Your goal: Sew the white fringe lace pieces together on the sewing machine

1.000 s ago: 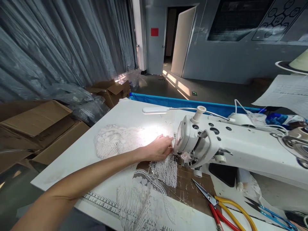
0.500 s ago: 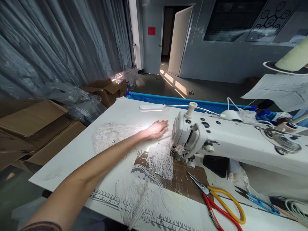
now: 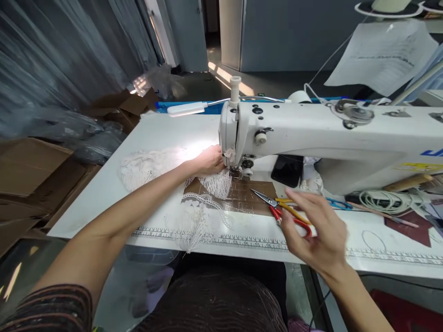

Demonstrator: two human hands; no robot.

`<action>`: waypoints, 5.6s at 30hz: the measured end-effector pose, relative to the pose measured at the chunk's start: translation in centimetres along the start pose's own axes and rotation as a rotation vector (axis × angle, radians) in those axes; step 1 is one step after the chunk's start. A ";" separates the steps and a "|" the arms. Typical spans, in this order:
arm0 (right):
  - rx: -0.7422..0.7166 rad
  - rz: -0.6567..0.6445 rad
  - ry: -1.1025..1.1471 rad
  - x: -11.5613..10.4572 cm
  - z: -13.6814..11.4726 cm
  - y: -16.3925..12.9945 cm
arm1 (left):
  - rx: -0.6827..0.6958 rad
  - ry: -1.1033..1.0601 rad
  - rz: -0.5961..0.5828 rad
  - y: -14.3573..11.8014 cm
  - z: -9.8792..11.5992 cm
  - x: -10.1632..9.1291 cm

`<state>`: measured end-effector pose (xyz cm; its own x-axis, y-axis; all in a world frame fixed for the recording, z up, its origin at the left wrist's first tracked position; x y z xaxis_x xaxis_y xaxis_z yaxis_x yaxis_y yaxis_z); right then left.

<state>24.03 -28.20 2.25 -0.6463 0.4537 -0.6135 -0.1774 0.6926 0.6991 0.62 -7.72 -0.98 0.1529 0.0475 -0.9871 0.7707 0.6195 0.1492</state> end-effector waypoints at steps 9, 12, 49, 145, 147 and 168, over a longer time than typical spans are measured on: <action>-0.019 -0.392 -0.099 1.1 6.7 -4.4 | 0.139 -0.110 0.161 -4.8 1.7 -0.7; 0.011 -0.340 -0.186 0.7 6.8 -3.3 | 0.267 -0.283 0.075 -7.8 2.9 -0.7; 0.103 -0.523 0.433 11.7 0.4 4.7 | 0.139 -0.399 0.336 -7.8 4.5 -0.7; -0.021 -0.557 -0.046 11.5 1.3 4.3 | 0.297 0.010 0.037 -7.2 3.6 0.0; -0.023 -0.552 -0.051 11.5 1.2 4.2 | 0.291 0.012 0.041 -7.2 3.6 0.0; 0.243 -0.479 0.193 10.5 2.3 4.4 | 0.168 0.038 0.017 -6.5 3.4 -0.1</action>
<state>18.15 -19.06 -1.97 -0.6638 -0.0380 -0.7470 -0.3233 0.9152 0.2406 -2.31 -14.46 -1.68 0.1459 0.0887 -0.9853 0.8614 0.4783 0.1706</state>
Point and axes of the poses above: each hand's wrist, its own y-axis towards the middle knuckle, its own x-axis out of the palm, z = x × y, the point moved 3 cm from there along y, towards the middle knuckle, and after that the axes turned 7 degrees about y, right-handed, at the moved point
